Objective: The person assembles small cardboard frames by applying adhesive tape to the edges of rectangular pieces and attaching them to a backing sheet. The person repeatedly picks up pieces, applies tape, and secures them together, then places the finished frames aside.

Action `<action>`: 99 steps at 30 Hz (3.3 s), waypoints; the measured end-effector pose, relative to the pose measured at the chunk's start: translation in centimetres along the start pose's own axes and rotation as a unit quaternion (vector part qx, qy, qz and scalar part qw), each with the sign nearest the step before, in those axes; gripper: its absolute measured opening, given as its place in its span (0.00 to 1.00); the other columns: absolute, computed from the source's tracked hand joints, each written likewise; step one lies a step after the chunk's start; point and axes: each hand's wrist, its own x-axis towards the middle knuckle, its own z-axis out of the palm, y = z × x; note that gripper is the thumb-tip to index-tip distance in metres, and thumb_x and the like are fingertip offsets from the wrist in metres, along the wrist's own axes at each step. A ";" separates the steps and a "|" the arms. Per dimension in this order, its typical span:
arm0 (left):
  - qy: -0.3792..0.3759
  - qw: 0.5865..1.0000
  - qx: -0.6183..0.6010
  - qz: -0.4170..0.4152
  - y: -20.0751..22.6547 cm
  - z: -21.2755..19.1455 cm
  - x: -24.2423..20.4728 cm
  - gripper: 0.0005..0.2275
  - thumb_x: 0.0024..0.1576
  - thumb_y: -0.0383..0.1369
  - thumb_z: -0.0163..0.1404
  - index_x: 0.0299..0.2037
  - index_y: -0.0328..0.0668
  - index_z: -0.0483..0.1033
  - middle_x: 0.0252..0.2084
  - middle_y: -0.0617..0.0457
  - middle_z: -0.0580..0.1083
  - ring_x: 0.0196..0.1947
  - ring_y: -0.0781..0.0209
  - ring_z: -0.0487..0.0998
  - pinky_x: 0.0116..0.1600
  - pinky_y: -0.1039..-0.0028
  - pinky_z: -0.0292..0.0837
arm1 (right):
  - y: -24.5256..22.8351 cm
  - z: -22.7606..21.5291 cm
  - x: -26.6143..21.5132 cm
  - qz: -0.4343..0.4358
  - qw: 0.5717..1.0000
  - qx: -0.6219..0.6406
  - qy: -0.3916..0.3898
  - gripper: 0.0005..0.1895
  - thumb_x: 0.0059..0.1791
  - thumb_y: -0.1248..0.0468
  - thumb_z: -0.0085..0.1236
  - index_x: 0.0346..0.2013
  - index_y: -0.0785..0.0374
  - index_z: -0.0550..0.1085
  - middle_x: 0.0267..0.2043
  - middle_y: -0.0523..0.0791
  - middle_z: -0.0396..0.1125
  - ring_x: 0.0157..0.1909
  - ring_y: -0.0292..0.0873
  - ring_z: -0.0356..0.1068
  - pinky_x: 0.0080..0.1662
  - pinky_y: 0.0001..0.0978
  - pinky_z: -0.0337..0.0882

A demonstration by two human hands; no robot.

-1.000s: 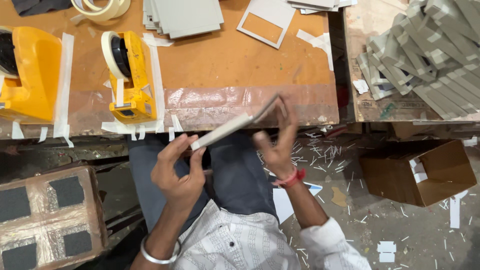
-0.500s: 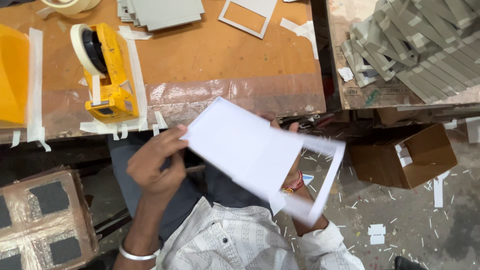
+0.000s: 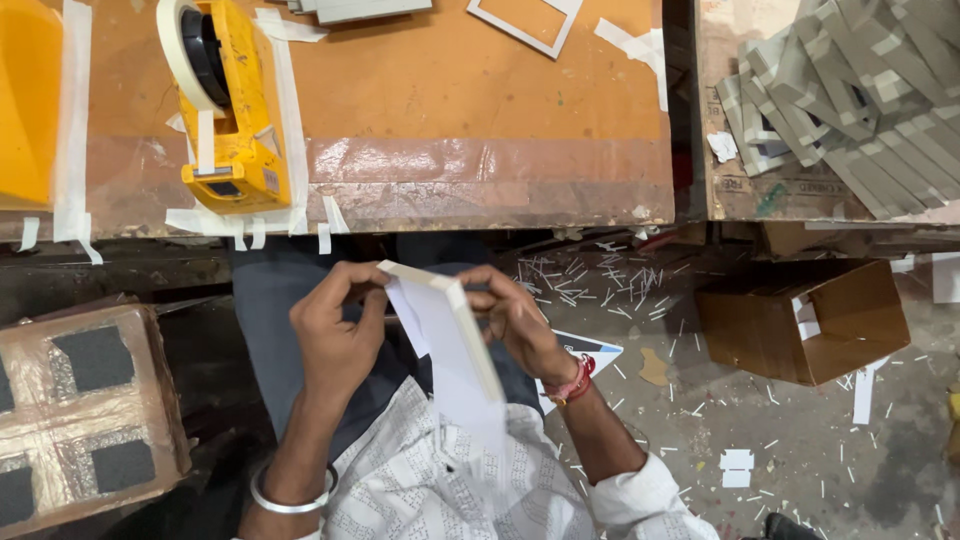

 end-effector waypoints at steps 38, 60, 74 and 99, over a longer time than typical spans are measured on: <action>0.077 0.943 -0.270 -0.181 2.1 3.0 -1.8 0.14 0.57 0.22 0.60 0.46 0.35 0.66 0.43 0.49 0.74 0.43 0.68 0.76 0.48 0.79 0.74 | -1.9 2.6 1.8 -0.126 0.937 -0.206 0.250 0.14 0.52 0.67 0.63 0.49 0.72 0.75 0.44 0.48 0.75 0.44 0.37 0.73 0.47 0.28 0.74; 0.044 0.982 0.098 0.156 -1.7 5.7 11.7 0.16 0.44 0.19 0.53 0.44 0.36 0.79 0.44 0.43 0.79 0.53 0.42 0.79 0.61 0.60 0.75 | -10.4 -3.0 14.5 -0.240 0.711 -0.648 0.135 0.16 0.39 0.66 0.60 0.41 0.59 0.78 0.46 0.44 0.73 0.61 0.50 0.71 0.64 0.46 0.63; 0.071 0.969 0.198 0.128 -2.1 5.4 11.7 0.22 0.37 0.25 0.54 0.46 0.42 0.83 0.44 0.50 0.79 0.58 0.40 0.71 0.64 0.56 0.65 | -9.8 -0.7 11.9 -0.246 0.708 -0.643 0.157 0.34 0.48 0.53 0.64 0.64 0.66 0.67 0.68 0.53 0.61 0.72 0.58 0.57 0.71 0.56 0.54; -0.061 0.992 0.062 0.094 -0.4 1.2 6.8 0.20 0.49 0.25 0.65 0.53 0.39 0.79 0.61 0.40 0.75 0.62 0.47 0.78 0.62 0.65 0.74 | -6.9 -0.9 8.1 -0.259 0.663 -0.682 0.168 0.16 0.41 0.53 0.73 0.38 0.54 0.82 0.65 0.47 0.68 0.71 0.56 0.63 0.70 0.58 0.60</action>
